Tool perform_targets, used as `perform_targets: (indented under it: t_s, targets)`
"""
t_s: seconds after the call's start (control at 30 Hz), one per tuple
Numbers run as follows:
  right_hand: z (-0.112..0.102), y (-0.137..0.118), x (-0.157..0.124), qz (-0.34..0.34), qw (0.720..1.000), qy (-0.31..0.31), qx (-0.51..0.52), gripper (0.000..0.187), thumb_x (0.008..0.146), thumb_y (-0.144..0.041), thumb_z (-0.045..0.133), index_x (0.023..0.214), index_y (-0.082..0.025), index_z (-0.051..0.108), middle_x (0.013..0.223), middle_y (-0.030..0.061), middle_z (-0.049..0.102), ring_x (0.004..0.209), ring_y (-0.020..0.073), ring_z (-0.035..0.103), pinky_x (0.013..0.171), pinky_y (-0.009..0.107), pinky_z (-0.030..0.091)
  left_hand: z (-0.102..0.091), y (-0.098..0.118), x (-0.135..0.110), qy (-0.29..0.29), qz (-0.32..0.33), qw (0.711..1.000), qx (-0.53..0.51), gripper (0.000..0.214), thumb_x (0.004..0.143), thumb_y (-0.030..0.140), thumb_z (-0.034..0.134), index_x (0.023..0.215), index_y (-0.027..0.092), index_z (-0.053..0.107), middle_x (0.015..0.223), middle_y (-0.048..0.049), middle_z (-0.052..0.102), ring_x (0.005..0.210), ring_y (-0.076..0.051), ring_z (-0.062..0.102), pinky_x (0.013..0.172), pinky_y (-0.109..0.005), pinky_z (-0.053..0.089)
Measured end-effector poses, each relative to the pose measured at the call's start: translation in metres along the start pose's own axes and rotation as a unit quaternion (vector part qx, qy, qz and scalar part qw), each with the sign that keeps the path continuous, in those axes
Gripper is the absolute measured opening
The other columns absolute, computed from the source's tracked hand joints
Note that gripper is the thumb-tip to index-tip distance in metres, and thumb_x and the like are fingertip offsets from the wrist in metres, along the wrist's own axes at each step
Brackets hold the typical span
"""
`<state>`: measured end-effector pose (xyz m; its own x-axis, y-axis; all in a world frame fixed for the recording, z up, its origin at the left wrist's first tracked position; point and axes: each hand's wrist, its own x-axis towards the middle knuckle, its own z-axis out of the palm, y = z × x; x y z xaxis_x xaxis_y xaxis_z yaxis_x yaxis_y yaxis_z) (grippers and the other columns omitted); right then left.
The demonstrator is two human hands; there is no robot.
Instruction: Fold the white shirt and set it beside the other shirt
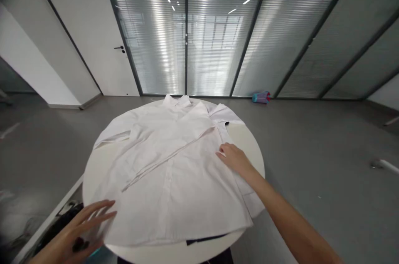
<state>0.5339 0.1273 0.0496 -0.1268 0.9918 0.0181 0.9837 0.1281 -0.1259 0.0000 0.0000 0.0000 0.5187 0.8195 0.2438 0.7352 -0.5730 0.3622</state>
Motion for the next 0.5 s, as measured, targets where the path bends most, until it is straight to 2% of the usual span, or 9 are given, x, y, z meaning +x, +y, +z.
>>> perform_targets:
  t_s: [0.07, 0.13, 0.27, 0.37, 0.5]
  targets:
    - [0.002, 0.007, -0.037, 0.043, 0.999, 0.001, 0.009, 0.032, 0.098, -0.041, 0.047, 0.091, -0.017, 0.067, 0.099, 0.0107, 0.066, 0.092, 0.0239, 0.064, 0.083, 0.034, 0.046, -0.001, -0.001, 0.000, 0.007, 0.022, 1.000, 0.000, 0.051, 0.085, 0.030, 0.065, 0.134, 0.038, 0.061, 0.143, -0.0052, 0.057, 0.128, -0.026, 0.058, 0.102, -0.037, 0.052]
    - [0.003, 0.007, -0.065, 0.065, 0.998, 0.016, 0.009, 0.031, 0.095, -0.044, 0.050, 0.090, -0.018, 0.067, 0.098, 0.0101, 0.064, 0.094, 0.0251, 0.063, 0.085, 0.036, 0.046, -0.003, -0.002, 0.001, 0.018, 0.041, 0.999, 0.002, 0.049, 0.084, 0.030, 0.064, 0.133, 0.038, 0.063, 0.140, -0.0051, 0.060, 0.125, -0.025, 0.060, 0.100, -0.035, 0.054]
    - [0.001, -0.005, -0.096, 0.091, 0.995, 0.041, -0.031, 0.030, 0.091, -0.048, 0.058, 0.083, -0.020, 0.066, 0.097, 0.0099, 0.062, 0.098, 0.0284, 0.061, 0.086, 0.039, 0.044, -0.005, 0.000, 0.002, 0.013, 0.054, 0.998, 0.027, 0.032, 0.085, 0.037, 0.065, 0.117, 0.037, 0.073, 0.132, -0.0036, 0.066, 0.116, -0.024, 0.066, 0.095, -0.030, 0.056]
    - [-0.003, -0.014, -0.106, 0.126, 0.992, -0.021, -0.012, 0.034, 0.093, -0.050, 0.053, 0.077, -0.021, 0.061, 0.090, 0.0078, 0.064, 0.086, 0.0251, 0.064, 0.072, 0.033, 0.042, -0.005, 0.001, 0.000, 0.023, 0.044, 0.998, 0.044, 0.018, 0.088, 0.039, 0.063, 0.099, 0.036, 0.078, 0.121, -0.0032, 0.071, 0.107, -0.023, 0.069, 0.090, -0.030, 0.058]
    - [-0.007, -0.013, -0.111, 0.166, 0.980, -0.102, 0.045, 0.033, 0.091, -0.050, 0.052, 0.075, -0.022, 0.057, 0.080, 0.0052, 0.066, 0.076, 0.0233, 0.064, 0.062, 0.030, 0.035, -0.002, 0.002, -0.003, 0.007, 0.056, 0.997, 0.050, 0.019, 0.089, 0.032, 0.061, 0.096, 0.033, 0.077, 0.106, -0.0045, 0.074, 0.097, -0.021, 0.071, 0.085, -0.027, 0.058]
